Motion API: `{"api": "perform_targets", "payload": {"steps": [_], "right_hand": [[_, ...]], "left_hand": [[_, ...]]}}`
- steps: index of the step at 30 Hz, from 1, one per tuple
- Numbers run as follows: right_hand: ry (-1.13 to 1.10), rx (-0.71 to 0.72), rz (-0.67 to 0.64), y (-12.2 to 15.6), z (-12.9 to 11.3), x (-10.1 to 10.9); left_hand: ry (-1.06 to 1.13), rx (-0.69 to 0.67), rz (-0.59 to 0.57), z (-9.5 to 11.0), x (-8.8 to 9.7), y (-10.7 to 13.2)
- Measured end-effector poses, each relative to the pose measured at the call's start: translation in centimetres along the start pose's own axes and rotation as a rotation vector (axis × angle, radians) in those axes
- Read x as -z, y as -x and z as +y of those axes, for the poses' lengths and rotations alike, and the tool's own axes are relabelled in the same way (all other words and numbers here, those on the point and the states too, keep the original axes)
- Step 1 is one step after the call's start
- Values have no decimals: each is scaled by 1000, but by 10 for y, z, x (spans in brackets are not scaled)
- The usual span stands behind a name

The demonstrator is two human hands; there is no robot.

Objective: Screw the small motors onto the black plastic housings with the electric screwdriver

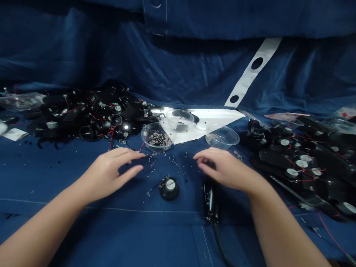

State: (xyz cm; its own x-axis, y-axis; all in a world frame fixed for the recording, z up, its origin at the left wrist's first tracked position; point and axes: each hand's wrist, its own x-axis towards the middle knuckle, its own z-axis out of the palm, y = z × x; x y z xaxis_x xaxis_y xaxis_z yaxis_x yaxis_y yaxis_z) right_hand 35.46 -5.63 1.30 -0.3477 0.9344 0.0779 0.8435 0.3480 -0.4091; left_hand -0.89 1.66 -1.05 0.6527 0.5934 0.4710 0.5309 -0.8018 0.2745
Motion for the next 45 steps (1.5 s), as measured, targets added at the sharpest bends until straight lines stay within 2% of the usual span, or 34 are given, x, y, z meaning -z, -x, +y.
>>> {"api": "perform_targets", "payload": {"steps": [2,4,9,12,17,20,24,27,30,33,36,41,45], "right_hand": [[113,-17,-45,8,11,6],[192,-42,-118,14,14,5],[301,-113,-231,22,-2,-7],[288,-36,-289,20,-12,-9],[204,132,-261,14,-21,-4],[84,184,-141,12,-18,3],[-312,294,282,14,-11,4],[-749,270,526,15,-13,-4],[-1038,215,580,14,-21,-16],[-1071,111,571,9,-29,-26],[-1103,78,605,3,-34,-33],[-1166,64,755,-3,-34,-38],[-1175,118,829,-3,-31,-39]], "left_hand": [[-31,82,45,-10,8,0],[-69,133,28,-17,9,0],[-61,126,-239,-18,-10,2],[-61,124,-291,-15,-25,4],[-56,90,-242,-16,-34,3],[11,67,-195,-11,-24,1],[328,84,-141,14,-1,0],[487,39,-98,36,2,1],[453,-74,-104,48,-12,3],[377,-215,-79,47,-28,3],[339,-316,-56,42,-38,0],[377,-274,-62,45,-43,-4],[429,-211,-71,49,-43,-2]]}}
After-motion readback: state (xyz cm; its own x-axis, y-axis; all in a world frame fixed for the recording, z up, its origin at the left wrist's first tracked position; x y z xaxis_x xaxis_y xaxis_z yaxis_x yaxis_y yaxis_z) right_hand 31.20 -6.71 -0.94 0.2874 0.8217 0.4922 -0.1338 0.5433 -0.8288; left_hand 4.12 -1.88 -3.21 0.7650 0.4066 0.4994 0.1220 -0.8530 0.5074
